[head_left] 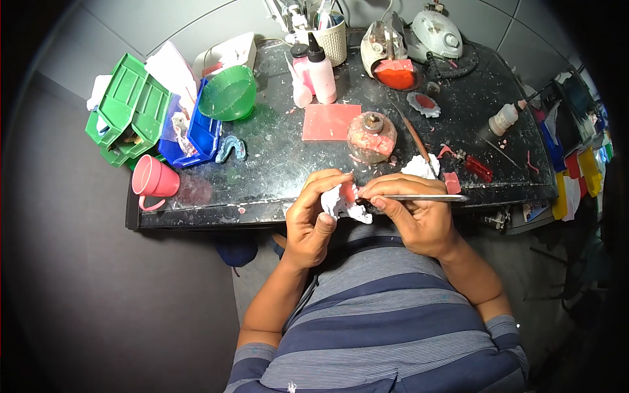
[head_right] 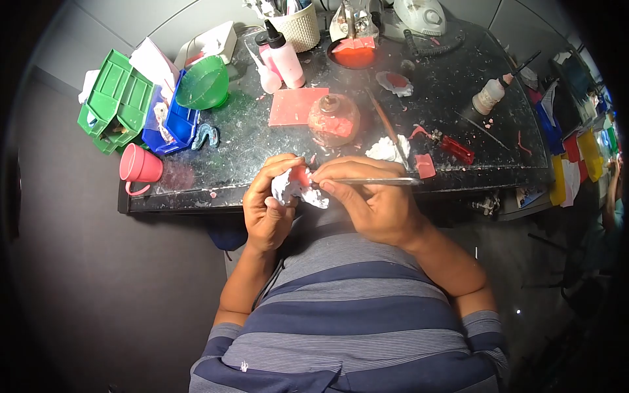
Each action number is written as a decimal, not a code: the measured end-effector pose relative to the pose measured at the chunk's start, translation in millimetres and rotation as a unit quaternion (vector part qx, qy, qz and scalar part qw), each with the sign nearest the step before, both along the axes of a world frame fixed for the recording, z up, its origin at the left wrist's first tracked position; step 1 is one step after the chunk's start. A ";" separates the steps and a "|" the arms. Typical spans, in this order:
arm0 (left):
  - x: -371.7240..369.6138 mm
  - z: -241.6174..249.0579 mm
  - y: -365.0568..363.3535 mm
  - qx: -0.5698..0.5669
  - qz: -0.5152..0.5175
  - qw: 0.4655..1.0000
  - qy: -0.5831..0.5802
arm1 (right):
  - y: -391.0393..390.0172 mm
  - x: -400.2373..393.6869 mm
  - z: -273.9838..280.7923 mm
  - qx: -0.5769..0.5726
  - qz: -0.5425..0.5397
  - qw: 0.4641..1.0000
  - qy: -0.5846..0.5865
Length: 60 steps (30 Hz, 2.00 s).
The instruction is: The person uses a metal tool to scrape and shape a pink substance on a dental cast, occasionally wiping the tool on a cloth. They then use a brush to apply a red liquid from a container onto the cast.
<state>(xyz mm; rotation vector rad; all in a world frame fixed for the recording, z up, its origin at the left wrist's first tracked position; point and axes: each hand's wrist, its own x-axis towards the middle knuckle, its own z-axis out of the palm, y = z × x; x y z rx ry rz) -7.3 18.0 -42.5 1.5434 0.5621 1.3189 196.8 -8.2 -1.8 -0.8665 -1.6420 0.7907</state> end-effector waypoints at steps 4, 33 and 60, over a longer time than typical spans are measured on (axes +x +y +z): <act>-2.8 -3.8 1.1 -0.019 -0.005 1.000 -0.015 | -2.7 -1.7 -1.3 -0.040 -0.003 0.997 0.064; 8.7 -17.2 0.8 -0.013 -0.106 0.980 -0.166 | -15.5 -18.0 9.6 0.228 -0.062 0.941 -0.242; 6.2 -11.9 1.4 -0.035 -0.121 0.977 -0.174 | -16.8 -4.7 13.6 0.184 -0.075 0.967 -0.160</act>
